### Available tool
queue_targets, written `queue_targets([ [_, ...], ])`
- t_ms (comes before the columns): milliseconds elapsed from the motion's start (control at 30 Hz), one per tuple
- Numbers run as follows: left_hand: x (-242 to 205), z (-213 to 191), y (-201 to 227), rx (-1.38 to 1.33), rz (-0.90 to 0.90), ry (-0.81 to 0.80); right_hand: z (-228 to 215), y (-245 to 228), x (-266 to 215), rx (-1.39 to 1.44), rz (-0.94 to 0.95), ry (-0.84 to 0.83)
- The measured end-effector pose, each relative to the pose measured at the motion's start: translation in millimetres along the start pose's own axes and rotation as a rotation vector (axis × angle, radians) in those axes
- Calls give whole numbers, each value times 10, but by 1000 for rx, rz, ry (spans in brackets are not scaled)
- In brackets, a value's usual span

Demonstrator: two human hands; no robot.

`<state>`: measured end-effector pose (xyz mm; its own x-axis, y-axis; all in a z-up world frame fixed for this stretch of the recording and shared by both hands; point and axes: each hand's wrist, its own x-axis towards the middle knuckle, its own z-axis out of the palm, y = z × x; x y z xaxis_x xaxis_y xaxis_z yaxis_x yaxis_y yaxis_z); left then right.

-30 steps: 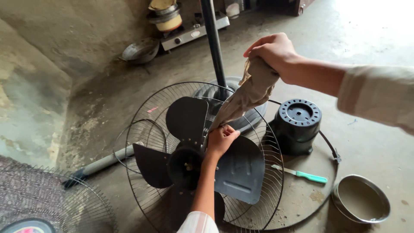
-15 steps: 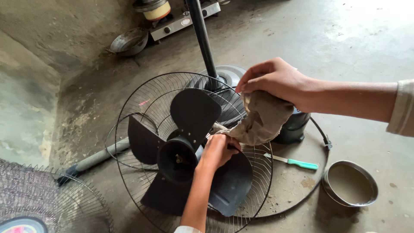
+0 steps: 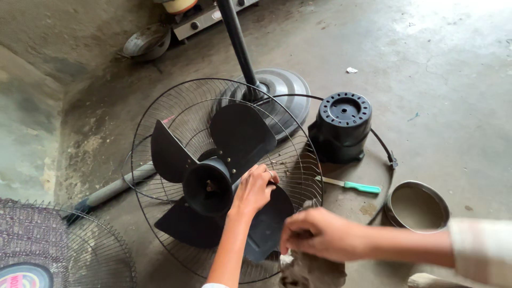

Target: The person cleans a disassembled standing fan on the floor. They wipe the motor housing and fan blades with a cloth, then use a toothbrush to scrub the blades and the central hub area.

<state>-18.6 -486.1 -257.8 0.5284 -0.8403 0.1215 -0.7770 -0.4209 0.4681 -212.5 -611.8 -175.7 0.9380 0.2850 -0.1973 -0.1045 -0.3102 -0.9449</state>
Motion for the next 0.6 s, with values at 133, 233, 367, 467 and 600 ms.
queue_targets([
  [133, -32, 121, -5, -55, 1, 32, 494, 920, -58, -270, 133, 84],
  [233, -114, 226, -54, -159, -63, 23, 715, 1389, -191, -389, 85, 63],
  [367, -76, 273, -104, -294, -90, 109, 397, 1566, -197, -392, 158, 128],
  [467, -77, 321, -112, -369, -138, 154, -143, 1618, -127, -389, 255, 287],
  [600, -81, 385, -70, -357, -179, 203, -853, 1937, 90, -852, 486, 408],
])
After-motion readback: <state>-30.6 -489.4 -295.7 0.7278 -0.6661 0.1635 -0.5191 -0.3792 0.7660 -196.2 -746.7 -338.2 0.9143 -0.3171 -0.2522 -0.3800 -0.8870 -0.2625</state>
